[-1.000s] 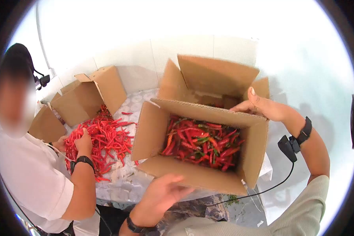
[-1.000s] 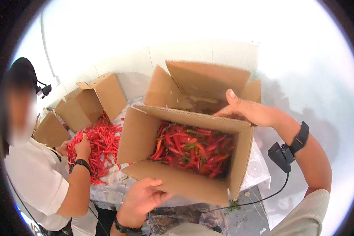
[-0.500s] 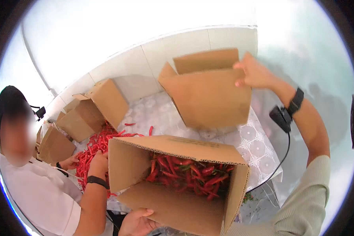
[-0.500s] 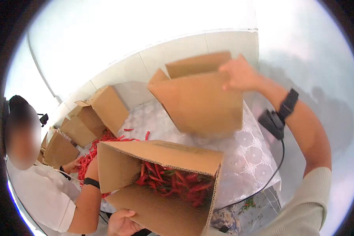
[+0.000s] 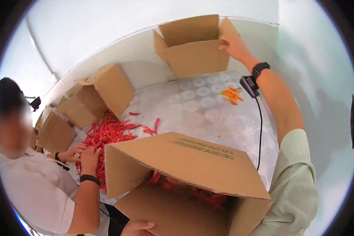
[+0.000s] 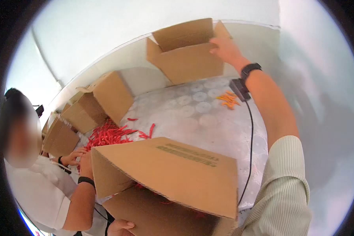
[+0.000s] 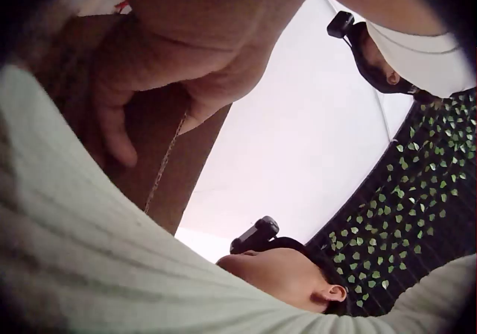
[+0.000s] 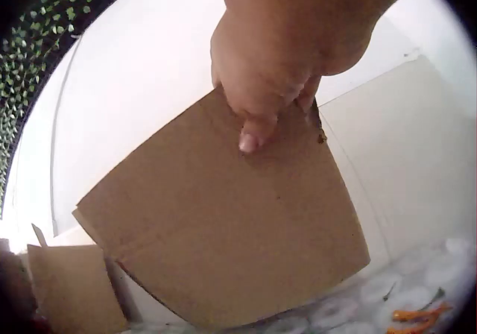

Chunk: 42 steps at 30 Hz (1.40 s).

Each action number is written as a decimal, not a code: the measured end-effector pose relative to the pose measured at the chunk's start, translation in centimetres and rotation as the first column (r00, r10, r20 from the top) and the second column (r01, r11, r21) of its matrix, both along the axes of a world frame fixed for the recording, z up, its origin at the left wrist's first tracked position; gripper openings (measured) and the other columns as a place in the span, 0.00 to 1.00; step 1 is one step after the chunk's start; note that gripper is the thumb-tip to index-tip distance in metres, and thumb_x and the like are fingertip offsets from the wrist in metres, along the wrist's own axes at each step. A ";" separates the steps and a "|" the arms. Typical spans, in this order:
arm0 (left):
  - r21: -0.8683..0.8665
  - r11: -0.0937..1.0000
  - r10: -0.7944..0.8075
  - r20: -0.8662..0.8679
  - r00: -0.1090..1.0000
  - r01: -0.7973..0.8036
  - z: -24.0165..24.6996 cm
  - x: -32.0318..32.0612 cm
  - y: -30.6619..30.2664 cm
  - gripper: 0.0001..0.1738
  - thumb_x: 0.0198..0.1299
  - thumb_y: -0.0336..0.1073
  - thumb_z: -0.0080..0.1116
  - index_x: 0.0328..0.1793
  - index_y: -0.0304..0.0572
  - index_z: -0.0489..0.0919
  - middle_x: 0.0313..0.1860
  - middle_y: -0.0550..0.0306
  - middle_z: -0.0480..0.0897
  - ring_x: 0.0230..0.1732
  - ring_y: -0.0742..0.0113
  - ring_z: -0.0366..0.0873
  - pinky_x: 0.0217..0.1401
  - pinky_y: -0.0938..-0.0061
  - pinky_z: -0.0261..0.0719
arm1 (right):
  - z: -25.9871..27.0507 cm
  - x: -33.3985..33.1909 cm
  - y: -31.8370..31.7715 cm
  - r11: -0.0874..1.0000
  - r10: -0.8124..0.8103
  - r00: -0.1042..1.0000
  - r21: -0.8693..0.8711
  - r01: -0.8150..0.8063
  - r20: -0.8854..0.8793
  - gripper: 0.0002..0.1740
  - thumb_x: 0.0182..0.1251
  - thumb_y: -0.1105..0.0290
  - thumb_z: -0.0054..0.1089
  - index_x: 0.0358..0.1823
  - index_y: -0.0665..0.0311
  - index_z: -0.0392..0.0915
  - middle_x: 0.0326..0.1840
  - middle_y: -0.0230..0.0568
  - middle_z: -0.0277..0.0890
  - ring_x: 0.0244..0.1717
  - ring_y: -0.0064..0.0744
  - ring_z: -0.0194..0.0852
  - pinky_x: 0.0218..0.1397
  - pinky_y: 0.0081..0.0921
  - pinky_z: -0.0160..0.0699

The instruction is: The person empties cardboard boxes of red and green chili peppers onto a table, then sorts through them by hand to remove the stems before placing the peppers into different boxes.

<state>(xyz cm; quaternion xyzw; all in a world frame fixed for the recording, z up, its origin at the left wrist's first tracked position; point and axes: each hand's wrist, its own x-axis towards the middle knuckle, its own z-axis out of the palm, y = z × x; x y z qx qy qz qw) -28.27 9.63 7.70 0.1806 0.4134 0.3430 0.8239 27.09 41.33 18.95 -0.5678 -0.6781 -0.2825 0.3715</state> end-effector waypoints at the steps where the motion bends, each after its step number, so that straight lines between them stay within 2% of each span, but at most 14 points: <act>1: -0.001 1.000 0.015 -0.026 1.000 -0.015 -0.1 -0.1 -0.1 0.17 0.53 0.26 0.55 0.51 0.28 0.76 0.46 0.44 0.81 0.44 0.51 0.82 0.45 0.60 0.82 | -1.1 0.4 0.2 1.000 -0.010 0.999 0.009 0.010 -0.041 0.20 0.52 0.63 0.65 0.46 0.62 0.78 0.42 0.48 0.79 0.46 0.51 0.75 0.48 0.40 0.73; 11: 0.034 0.999 0.004 0.075 0.997 -0.006 1.6 1.8 -0.1 0.17 0.53 0.25 0.55 0.51 0.28 0.76 0.45 0.46 0.82 0.44 0.53 0.82 0.45 0.64 0.80 | -1.9 3.2 -1.6 0.977 -0.114 0.993 -0.178 0.116 0.024 0.22 0.49 0.64 0.68 0.46 0.63 0.78 0.47 0.50 0.77 0.52 0.51 0.72 0.54 0.41 0.69; 17: 0.044 0.998 0.028 0.104 0.994 -0.033 1.8 2.6 -0.3 0.17 0.54 0.25 0.56 0.52 0.29 0.76 0.45 0.46 0.82 0.44 0.54 0.82 0.46 0.65 0.80 | -4.6 7.4 -1.7 0.963 -0.216 0.959 -0.201 0.178 -0.185 0.26 0.47 0.64 0.70 0.50 0.63 0.77 0.49 0.49 0.77 0.54 0.51 0.71 0.58 0.39 0.69; 19: 0.039 0.999 0.007 0.133 0.991 -0.012 1.5 2.2 -0.2 0.18 0.54 0.26 0.56 0.52 0.30 0.76 0.46 0.46 0.82 0.45 0.54 0.82 0.46 0.65 0.80 | -6.5 10.6 0.1 0.950 -0.266 0.955 -0.204 0.237 -0.129 0.32 0.47 0.64 0.70 0.56 0.63 0.72 0.54 0.51 0.74 0.58 0.52 0.68 0.61 0.39 0.67; 23: 0.061 0.998 0.024 0.040 0.999 -0.027 0.9 2.7 0.2 0.25 0.51 0.27 0.58 0.58 0.32 0.70 0.52 0.43 0.78 0.51 0.50 0.78 0.52 0.58 0.78 | -8.2 9.9 2.2 0.871 -0.491 0.867 -0.073 0.486 -0.086 0.42 0.49 0.66 0.70 0.66 0.64 0.60 0.63 0.56 0.64 0.63 0.57 0.62 0.66 0.42 0.63; 25: 0.063 0.997 0.046 -0.007 0.999 -0.046 2.6 4.2 0.7 0.33 0.48 0.23 0.54 0.65 0.32 0.62 0.57 0.42 0.74 0.57 0.46 0.74 0.58 0.48 0.74 | -9.3 10.0 3.2 0.885 -0.465 0.885 -0.015 0.465 -0.017 0.44 0.49 0.67 0.69 0.67 0.64 0.56 0.64 0.58 0.61 0.63 0.59 0.61 0.65 0.44 0.63; 29: 0.062 0.995 0.079 -0.093 0.993 -0.073 3.9 6.1 1.4 0.37 0.46 0.24 0.55 0.66 0.32 0.61 0.58 0.40 0.73 0.57 0.46 0.74 0.58 0.47 0.73 | -11.4 9.4 4.0 0.885 -0.462 0.887 -0.075 0.460 -0.013 0.40 0.53 0.62 0.66 0.67 0.63 0.57 0.63 0.58 0.62 0.62 0.61 0.62 0.64 0.45 0.65; 31: 0.058 0.998 0.041 -0.108 0.993 -0.035 3.9 6.4 1.7 0.36 0.46 0.25 0.55 0.66 0.32 0.61 0.58 0.41 0.73 0.58 0.47 0.74 0.59 0.49 0.72 | -12.0 8.4 2.2 0.842 -0.341 0.907 -0.350 0.411 0.246 0.37 0.57 0.54 0.62 0.66 0.61 0.60 0.58 0.54 0.67 0.57 0.57 0.67 0.58 0.44 0.70; 33: 0.087 0.996 0.019 0.042 0.999 -0.023 3.4 6.7 2.5 0.29 0.53 0.23 0.54 0.64 0.35 0.65 0.56 0.46 0.75 0.57 0.52 0.74 0.60 0.53 0.72 | -12.1 5.6 -1.7 0.681 -0.320 0.945 -0.710 0.177 -0.071 0.36 0.61 0.44 0.55 0.64 0.59 0.64 0.51 0.48 0.72 0.51 0.49 0.72 0.52 0.42 0.74; 34: 0.104 0.994 0.004 0.116 0.993 -0.016 3.1 6.9 3.0 0.25 0.56 0.22 0.53 0.62 0.36 0.66 0.56 0.49 0.75 0.57 0.54 0.74 0.60 0.55 0.72 | -12.6 3.8 -4.5 0.586 -0.439 0.774 -0.799 -0.138 -0.456 0.36 0.62 0.39 0.51 0.62 0.58 0.66 0.46 0.45 0.74 0.47 0.43 0.75 0.48 0.41 0.76; 35: 0.110 0.994 -0.007 0.132 0.991 -0.008 2.8 7.2 3.5 0.25 0.57 0.23 0.53 0.62 0.36 0.67 0.56 0.49 0.75 0.57 0.54 0.74 0.60 0.55 0.72 | -13.4 3.1 -7.6 0.528 -0.479 0.692 -0.807 -0.264 -0.540 0.35 0.63 0.37 0.48 0.61 0.56 0.68 0.40 0.39 0.74 0.41 0.33 0.74 0.41 0.38 0.77; 36: 0.119 0.993 -0.019 0.146 0.989 0.001 2.5 7.7 4.2 0.24 0.57 0.23 0.53 0.62 0.37 0.67 0.56 0.50 0.75 0.57 0.54 0.75 0.60 0.55 0.72 | -13.9 3.0 -9.9 0.377 -0.486 0.712 -0.856 -0.354 -0.507 0.37 0.63 0.35 0.45 0.64 0.54 0.66 0.47 0.39 0.74 0.43 0.34 0.75 0.45 0.40 0.77; 38: 0.125 0.992 -0.033 0.147 0.989 0.014 2.8 9.1 5.4 0.21 0.58 0.24 0.54 0.59 0.38 0.69 0.54 0.51 0.76 0.55 0.56 0.76 0.57 0.57 0.75 | -17.5 0.9 -15.3 0.554 -0.189 0.675 -0.645 -0.527 -0.713 0.36 0.66 0.37 0.43 0.63 0.58 0.65 0.52 0.43 0.74 0.48 0.35 0.76 0.47 0.38 0.78; 42: 0.231 0.971 -0.003 0.241 0.971 -0.055 -0.2 11.0 7.6 0.19 0.59 0.26 0.53 0.58 0.39 0.70 0.52 0.53 0.78 0.52 0.59 0.78 0.53 0.60 0.79 | -16.8 -4.3 -24.0 0.342 -0.419 0.254 -0.411 -0.845 -0.872 0.35 0.68 0.39 0.41 0.64 0.60 0.64 0.54 0.43 0.73 0.53 0.36 0.74 0.55 0.38 0.74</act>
